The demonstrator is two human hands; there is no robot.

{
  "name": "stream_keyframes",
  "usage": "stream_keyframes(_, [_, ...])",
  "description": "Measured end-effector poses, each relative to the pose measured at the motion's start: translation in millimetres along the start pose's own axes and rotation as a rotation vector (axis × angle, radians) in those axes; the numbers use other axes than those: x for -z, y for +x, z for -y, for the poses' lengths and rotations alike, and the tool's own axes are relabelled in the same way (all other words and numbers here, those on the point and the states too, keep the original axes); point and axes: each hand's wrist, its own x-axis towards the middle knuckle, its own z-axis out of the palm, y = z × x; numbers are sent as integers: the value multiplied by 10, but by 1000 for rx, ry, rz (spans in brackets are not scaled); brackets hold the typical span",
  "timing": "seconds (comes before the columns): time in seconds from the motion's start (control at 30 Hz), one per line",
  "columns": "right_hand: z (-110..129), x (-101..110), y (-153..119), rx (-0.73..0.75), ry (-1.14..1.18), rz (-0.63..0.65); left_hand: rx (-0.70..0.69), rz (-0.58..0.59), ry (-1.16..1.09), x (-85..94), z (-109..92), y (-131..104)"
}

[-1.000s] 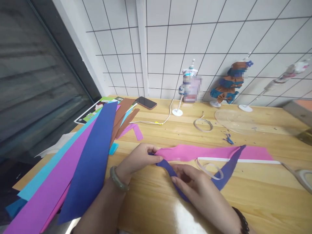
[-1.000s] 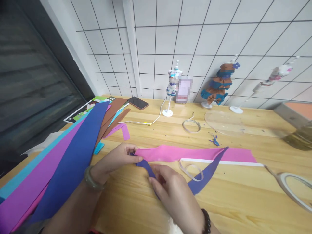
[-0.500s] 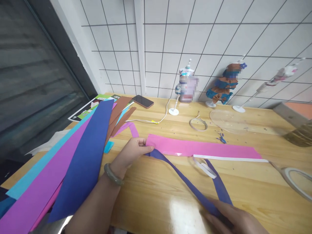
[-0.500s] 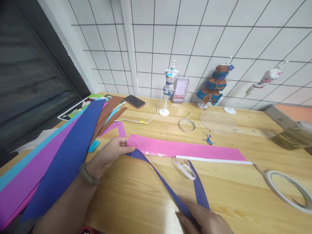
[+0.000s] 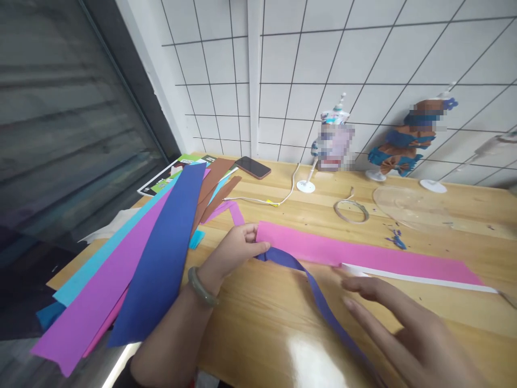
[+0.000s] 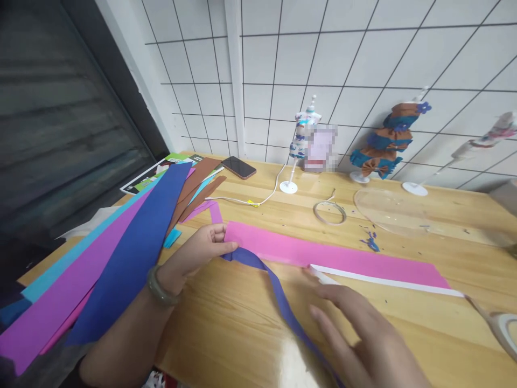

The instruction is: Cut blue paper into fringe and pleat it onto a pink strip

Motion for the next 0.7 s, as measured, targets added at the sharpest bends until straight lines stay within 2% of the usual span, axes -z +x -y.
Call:
stream_keyframes(0.07, [261,-170,159,75,10,37,-21,35,8,11,-2,-13])
stream_keyframes(0.1, [369,-259,227,69,12,98,-28,60,11,15,-8,-21])
stream_keyframes(0.2, [550,-504,369,97,-25,100,-40,139,8,18,-39,-43])
stream_keyframes(0.3, [549,-664,424,105,-96,110,-30,179,-3,15,-61,-59])
stream_keyframes(0.43, [458,-729,436,140,-66,70,-9,195,-16,17,-56,-68])
stream_keyframes(0.5, [426,-723,435,88,-24,64,-9,193,-7,23,-46,-69])
stream_keyframes(0.63, [392,-708,423,-52,39,159,-3,162,50,38,-34,-64])
stream_keyframes(0.7, [384,-701,415,-66,43,137,-18,153,82,44,-40,-63])
